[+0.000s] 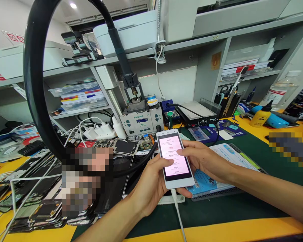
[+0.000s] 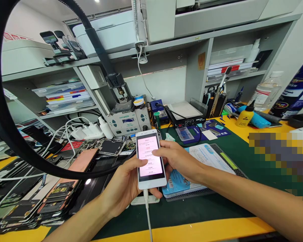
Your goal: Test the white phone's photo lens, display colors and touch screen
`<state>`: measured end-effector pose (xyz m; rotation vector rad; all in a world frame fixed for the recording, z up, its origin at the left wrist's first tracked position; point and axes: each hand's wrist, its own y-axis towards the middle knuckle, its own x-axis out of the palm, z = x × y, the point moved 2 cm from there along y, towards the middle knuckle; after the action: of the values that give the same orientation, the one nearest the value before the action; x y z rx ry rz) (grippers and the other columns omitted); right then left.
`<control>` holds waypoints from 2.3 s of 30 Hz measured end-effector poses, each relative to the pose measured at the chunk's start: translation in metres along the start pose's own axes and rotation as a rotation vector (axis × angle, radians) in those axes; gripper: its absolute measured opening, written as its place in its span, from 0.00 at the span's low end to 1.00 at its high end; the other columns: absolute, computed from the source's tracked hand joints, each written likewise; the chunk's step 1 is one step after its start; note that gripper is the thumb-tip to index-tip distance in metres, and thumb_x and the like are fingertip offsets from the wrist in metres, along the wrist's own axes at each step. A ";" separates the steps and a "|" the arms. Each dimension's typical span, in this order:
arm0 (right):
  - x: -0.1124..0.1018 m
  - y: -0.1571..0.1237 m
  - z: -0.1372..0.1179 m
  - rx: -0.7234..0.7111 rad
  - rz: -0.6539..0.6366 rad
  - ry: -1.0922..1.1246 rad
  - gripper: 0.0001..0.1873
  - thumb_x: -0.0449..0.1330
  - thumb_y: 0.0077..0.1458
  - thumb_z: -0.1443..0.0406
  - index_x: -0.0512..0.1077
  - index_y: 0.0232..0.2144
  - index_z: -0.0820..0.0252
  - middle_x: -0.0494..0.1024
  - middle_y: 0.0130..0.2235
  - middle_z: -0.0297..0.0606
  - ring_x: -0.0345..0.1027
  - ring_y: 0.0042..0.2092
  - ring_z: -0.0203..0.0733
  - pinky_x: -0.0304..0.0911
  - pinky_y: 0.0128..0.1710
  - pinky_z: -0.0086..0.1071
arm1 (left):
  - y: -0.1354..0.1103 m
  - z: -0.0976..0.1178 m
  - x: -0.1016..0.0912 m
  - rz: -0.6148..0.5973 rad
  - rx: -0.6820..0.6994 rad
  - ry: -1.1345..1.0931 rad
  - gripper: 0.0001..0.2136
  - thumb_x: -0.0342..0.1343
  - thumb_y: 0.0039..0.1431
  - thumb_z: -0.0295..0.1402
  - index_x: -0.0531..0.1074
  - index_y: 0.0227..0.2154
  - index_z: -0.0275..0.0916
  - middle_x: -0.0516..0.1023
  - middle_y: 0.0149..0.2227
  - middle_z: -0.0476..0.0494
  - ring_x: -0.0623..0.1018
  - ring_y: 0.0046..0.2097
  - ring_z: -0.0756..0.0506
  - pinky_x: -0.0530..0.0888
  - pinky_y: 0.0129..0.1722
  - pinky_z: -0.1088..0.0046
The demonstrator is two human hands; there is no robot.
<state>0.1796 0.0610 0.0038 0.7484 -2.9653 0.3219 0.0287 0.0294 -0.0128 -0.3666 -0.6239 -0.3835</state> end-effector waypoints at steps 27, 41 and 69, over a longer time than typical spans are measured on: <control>0.001 0.000 -0.001 0.001 0.013 0.012 0.20 0.58 0.54 0.59 0.71 0.47 0.62 0.75 0.27 0.38 0.72 0.29 0.43 0.67 0.23 0.31 | -0.002 0.000 0.002 0.047 0.002 0.088 0.20 0.54 0.59 0.27 0.67 0.55 0.37 0.77 0.46 0.35 0.80 0.37 0.40 0.81 0.27 0.63; 0.001 -0.001 -0.001 0.009 0.013 0.007 0.19 0.59 0.55 0.58 0.72 0.47 0.62 0.75 0.27 0.38 0.72 0.28 0.42 0.67 0.23 0.30 | -0.001 0.000 0.003 0.047 0.009 0.108 0.18 0.55 0.59 0.28 0.68 0.52 0.34 0.77 0.45 0.34 0.80 0.37 0.40 0.81 0.26 0.62; -0.001 0.000 0.002 -0.022 -0.065 0.136 0.14 0.55 0.58 0.63 0.72 0.45 0.59 0.74 0.27 0.36 0.72 0.31 0.41 0.68 0.25 0.28 | -0.001 0.000 0.000 0.011 0.007 0.025 0.24 0.53 0.59 0.26 0.64 0.59 0.40 0.76 0.48 0.35 0.80 0.41 0.39 0.81 0.30 0.60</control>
<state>0.1809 0.0610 0.0022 0.7847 -2.8068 0.3216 0.0285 0.0290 -0.0123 -0.3580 -0.5983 -0.3751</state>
